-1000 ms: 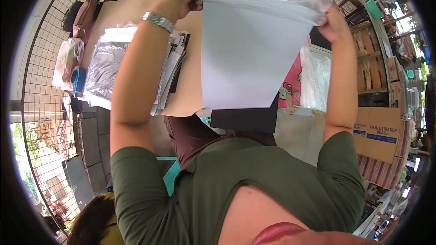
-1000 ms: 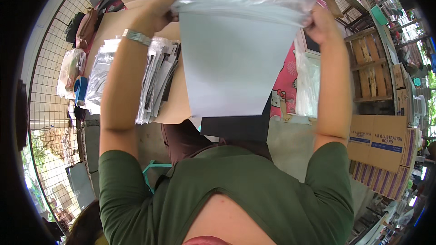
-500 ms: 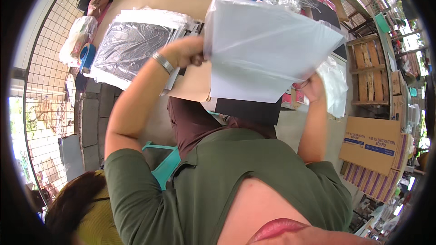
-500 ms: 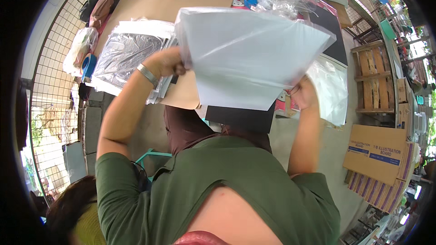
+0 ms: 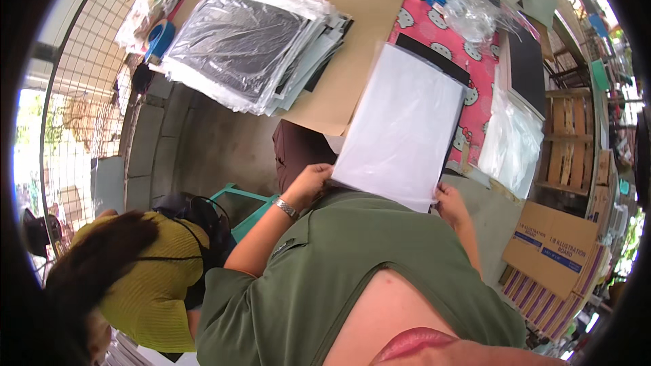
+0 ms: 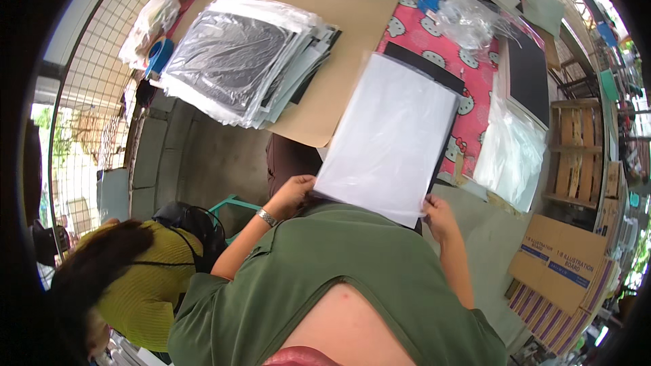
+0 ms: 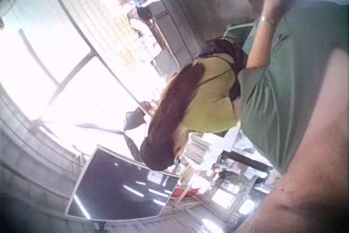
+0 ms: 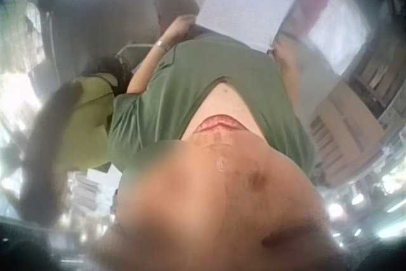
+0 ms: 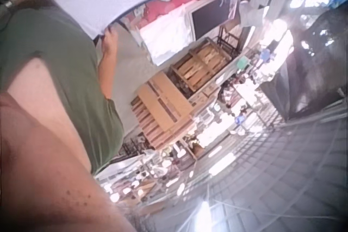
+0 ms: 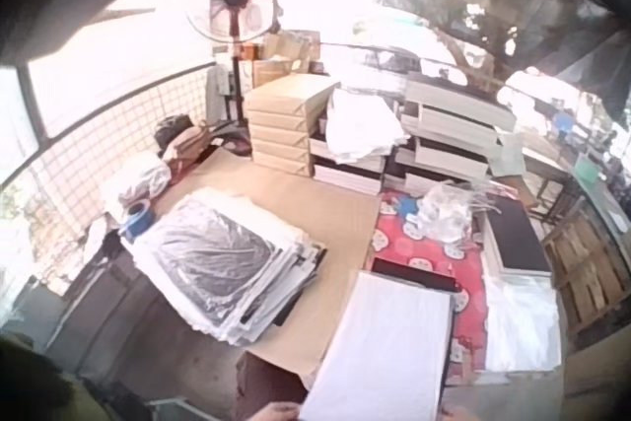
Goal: The person places black cardstock sheets into individual plastic bags, smoothing the bags and stacking the finished items.
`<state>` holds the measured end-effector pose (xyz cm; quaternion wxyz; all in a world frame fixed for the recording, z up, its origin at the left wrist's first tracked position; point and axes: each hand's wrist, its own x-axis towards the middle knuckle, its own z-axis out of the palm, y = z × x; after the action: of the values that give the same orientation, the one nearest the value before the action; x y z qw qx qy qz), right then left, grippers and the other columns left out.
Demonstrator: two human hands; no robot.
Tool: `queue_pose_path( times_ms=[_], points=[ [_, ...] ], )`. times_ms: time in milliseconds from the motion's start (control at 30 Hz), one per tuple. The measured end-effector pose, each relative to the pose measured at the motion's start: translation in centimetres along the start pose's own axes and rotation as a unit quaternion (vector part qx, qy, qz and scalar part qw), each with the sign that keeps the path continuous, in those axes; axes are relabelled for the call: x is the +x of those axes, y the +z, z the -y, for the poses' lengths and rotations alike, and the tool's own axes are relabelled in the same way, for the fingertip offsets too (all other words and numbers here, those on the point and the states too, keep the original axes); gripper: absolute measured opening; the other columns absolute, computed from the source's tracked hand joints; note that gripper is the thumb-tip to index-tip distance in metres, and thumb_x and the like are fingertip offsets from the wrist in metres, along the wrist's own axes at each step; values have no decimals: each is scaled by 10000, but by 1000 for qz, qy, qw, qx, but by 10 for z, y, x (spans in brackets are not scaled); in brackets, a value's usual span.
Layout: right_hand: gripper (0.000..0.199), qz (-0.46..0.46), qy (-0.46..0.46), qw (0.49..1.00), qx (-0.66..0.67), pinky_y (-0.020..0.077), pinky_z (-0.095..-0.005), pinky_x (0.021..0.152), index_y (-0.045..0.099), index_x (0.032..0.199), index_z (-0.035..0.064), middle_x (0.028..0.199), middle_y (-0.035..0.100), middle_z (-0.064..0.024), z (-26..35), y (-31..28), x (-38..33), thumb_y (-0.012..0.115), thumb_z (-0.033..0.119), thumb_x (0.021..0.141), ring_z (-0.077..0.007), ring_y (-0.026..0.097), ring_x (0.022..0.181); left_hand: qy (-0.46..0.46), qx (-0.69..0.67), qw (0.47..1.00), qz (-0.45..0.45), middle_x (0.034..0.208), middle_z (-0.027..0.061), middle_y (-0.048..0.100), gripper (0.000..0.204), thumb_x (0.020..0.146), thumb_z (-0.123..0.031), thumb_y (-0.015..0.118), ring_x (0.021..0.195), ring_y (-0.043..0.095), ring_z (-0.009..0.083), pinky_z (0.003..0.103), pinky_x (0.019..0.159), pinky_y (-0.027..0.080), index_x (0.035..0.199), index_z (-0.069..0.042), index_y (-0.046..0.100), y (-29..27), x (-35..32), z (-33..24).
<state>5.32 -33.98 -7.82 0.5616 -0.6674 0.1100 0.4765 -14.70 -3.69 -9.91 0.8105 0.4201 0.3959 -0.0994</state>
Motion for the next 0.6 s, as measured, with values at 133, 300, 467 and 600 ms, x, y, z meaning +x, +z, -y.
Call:
queue_pose_path(
  times_ms=[133,300,467,600],
  points=[
    [210,77,18,982,-172,426,-205,552,539,1036,46,882,576,-16,-14,-11,-9,481,213,923,-101,534,677,30,31,999,-31,618,-37,483,191,909,-190,502,507,433,74,204,485,357,879,-26,594,1,-12,0],
    [218,98,-109,988,-40,446,-239,606,489,1056,27,885,573,-13,-15,19,-12,455,207,938,-80,532,729,41,-139,989,9,882,69,574,388,922,-361,441,749,552,156,289,700,462,1070,-16,538,-19,22,-58],
    [220,158,-216,950,-162,443,-234,660,490,1079,20,870,573,-1,10,26,-9,444,187,944,-60,522,768,97,124,987,29,1060,112,592,491,864,-325,572,933,581,186,339,835,460,1202,17,471,-1,24,-100],
    [237,125,-207,950,-199,434,-229,678,518,1057,9,815,579,2,-5,15,-17,479,205,931,-57,528,769,46,83,982,162,1092,105,588,505,768,-131,689,982,570,177,329,864,453,1192,38,472,-12,-25,-88]
  ],
)
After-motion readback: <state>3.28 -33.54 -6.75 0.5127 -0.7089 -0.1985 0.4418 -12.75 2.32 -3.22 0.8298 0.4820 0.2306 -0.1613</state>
